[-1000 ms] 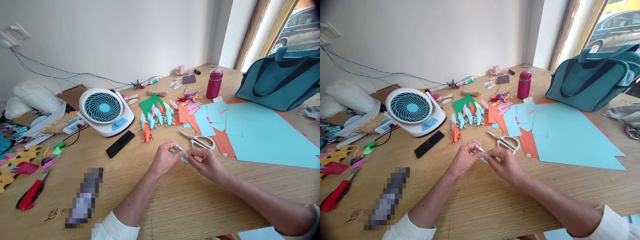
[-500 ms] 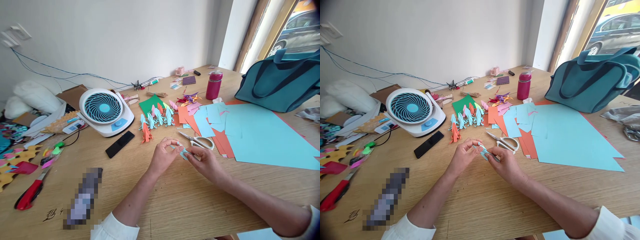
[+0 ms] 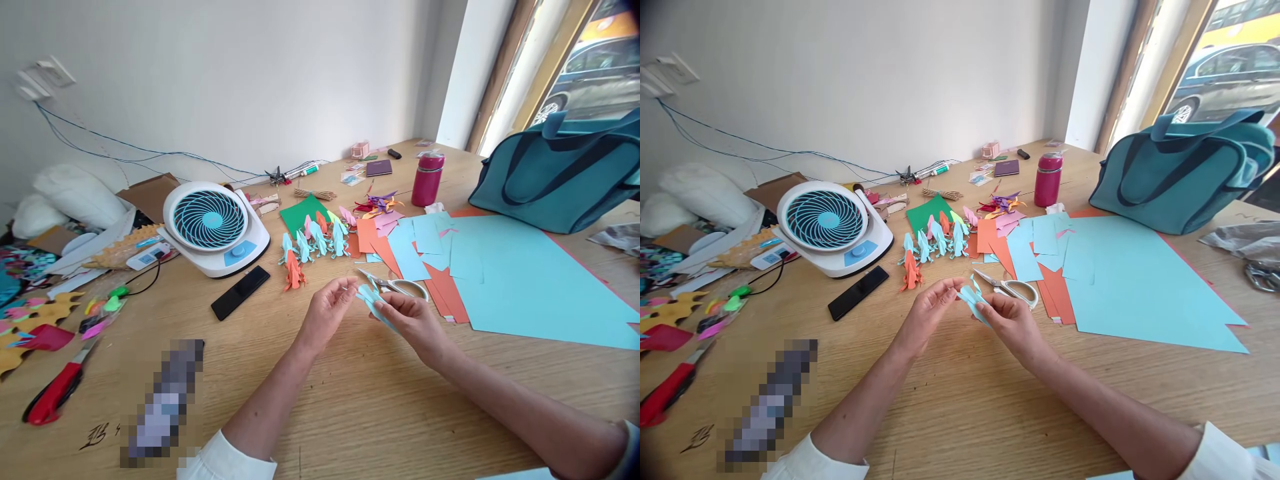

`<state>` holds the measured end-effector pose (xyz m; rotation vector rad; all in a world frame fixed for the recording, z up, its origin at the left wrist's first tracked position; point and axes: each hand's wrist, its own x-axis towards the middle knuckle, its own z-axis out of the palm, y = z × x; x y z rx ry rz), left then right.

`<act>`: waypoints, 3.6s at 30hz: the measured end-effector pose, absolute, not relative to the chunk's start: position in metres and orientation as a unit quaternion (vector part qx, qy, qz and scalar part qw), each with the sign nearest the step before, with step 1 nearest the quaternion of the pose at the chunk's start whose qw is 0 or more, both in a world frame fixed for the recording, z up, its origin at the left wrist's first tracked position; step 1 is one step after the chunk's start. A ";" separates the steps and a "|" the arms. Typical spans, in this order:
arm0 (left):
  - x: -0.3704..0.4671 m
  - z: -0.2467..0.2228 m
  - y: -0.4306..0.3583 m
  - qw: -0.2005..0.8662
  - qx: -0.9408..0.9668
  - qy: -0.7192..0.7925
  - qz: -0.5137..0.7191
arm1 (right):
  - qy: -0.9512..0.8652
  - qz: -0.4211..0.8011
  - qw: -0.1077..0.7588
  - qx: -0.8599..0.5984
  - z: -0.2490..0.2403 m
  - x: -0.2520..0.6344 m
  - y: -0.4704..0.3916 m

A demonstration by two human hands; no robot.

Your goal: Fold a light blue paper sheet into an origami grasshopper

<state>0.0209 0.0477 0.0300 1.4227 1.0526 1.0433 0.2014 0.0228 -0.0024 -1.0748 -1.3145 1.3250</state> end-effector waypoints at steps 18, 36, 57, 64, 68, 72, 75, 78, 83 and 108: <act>0.046 0.013 0.032 0.576 0.489 0.432 0.493 | -0.548 0.549 0.486 -0.403 -0.012 0.198 0.022; 0.045 0.015 0.030 0.584 0.515 0.391 0.490 | -0.503 0.606 0.467 -0.403 0.001 0.200 0.023; 0.008 0.044 0.046 0.000 0.885 0.324 0.335 | -0.363 0.775 0.404 -0.324 0.001 0.206 0.024; 0.010 0.044 0.044 0.022 0.896 0.335 0.290 | -0.438 0.703 0.427 -0.362 0.001 0.206 0.024; 0.015 0.041 0.042 0.051 0.877 0.362 0.313 | -0.479 0.657 0.440 -0.380 -0.001 0.206 0.025; 0.021 0.040 0.038 0.124 0.835 0.416 0.338 | -0.522 0.617 0.451 -0.380 -0.002 0.205 0.026; 0.024 0.041 0.035 0.195 0.803 0.445 0.345 | -0.534 0.588 0.471 -0.382 -0.002 0.202 0.026; 0.026 0.040 0.033 0.246 0.770 0.465 0.361 | -0.548 0.555 0.490 -0.389 -0.003 0.197 0.025; 0.029 0.033 0.034 0.320 0.716 0.497 0.371 | -0.564 0.542 0.476 -0.402 -0.007 0.195 0.025; 0.001 0.059 0.045 0.456 0.767 0.358 0.276 | -0.447 0.709 0.405 -0.367 0.013 0.211 0.025</act>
